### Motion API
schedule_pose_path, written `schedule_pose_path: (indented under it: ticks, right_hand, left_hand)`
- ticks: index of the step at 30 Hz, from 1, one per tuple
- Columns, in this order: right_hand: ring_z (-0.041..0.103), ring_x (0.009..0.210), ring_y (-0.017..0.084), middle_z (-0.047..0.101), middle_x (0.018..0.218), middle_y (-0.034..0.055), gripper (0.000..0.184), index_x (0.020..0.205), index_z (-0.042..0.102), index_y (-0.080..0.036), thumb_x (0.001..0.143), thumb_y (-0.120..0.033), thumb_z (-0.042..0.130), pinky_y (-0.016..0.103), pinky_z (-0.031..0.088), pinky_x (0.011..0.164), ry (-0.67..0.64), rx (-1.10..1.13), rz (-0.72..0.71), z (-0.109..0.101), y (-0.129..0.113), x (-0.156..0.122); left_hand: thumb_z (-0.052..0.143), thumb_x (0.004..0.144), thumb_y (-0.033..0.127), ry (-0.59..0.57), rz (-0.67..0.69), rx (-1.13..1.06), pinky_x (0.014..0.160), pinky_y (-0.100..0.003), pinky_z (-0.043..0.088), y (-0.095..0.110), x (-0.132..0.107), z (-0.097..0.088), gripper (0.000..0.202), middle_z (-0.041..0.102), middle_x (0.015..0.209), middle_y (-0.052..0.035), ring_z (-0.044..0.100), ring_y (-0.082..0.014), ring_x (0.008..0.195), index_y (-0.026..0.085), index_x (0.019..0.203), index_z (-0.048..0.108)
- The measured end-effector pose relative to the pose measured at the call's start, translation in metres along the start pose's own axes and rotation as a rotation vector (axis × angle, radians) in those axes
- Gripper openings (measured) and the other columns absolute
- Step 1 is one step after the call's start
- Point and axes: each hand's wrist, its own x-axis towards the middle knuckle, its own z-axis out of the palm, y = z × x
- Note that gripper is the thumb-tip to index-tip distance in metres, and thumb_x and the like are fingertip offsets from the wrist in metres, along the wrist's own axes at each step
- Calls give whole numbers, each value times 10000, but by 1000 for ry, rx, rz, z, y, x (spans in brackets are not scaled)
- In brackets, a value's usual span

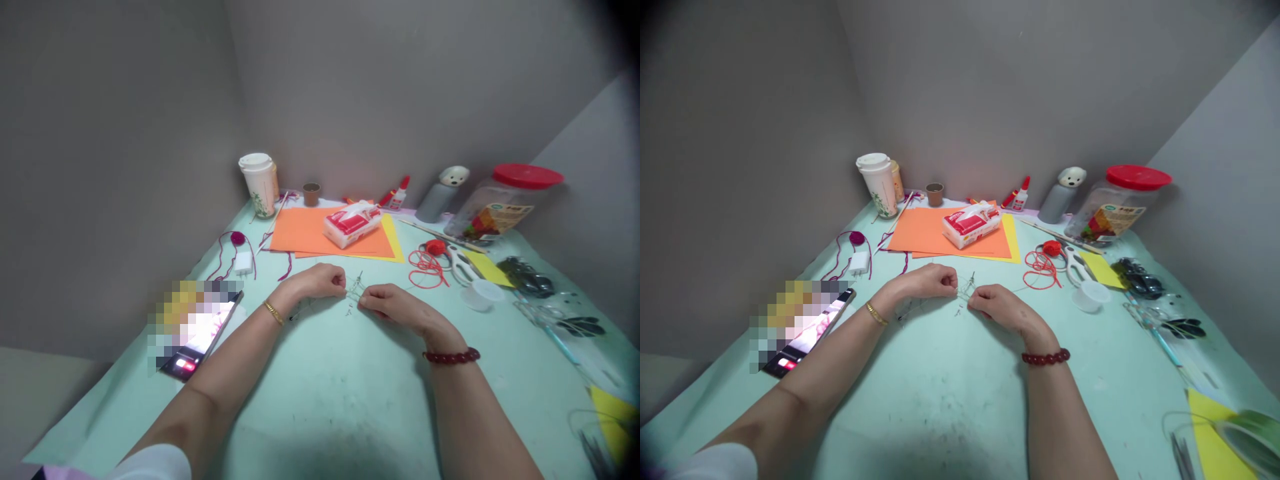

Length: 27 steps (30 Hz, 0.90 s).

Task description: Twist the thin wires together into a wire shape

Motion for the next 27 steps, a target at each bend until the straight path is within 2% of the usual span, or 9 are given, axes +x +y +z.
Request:
schedule_pose_path:
  ticks: [5,10,14,21,27]
  right_hand:
    - [310,524,80,403,576,-30,270,665,545,-148,755,-402,553,223,234,476,21,-62,-19,-5,7,2]
    - [327,488,86,434,565,-21,232,662,537,-157,754,-371,531,231,234,447,30,-99,28,-7,7,0]
    - [358,490,92,427,548,-27,200,677,541,-162,763,-337,501,228,264,453,94,-124,20,-5,1,-1]
    - [369,472,86,458,553,-23,203,658,529,-156,774,-320,492,228,282,452,114,-146,7,6,-4,4]
    - [384,481,87,518,655,-19,171,862,568,-166,779,-280,471,217,293,451,82,-89,-14,3,-4,-1]
  left_hand:
    - [575,706,330,-6,20,-54,609,-220,382,-4,1,-2,199,638,846,2,537,-114,723,199,841,643]
    - [550,708,313,0,6,-48,599,-222,367,-9,1,-7,179,617,743,20,510,-106,675,184,789,645]
    - [536,698,292,49,-32,18,559,-221,332,-12,-2,-17,145,593,688,28,472,-98,631,177,719,621]
    - [511,685,215,76,-106,191,544,-237,312,-5,-9,-24,99,600,684,8,478,-107,617,178,665,600]
    - [503,698,231,54,-98,223,553,-241,319,-1,-10,-25,104,605,688,4,489,-116,623,186,671,592]
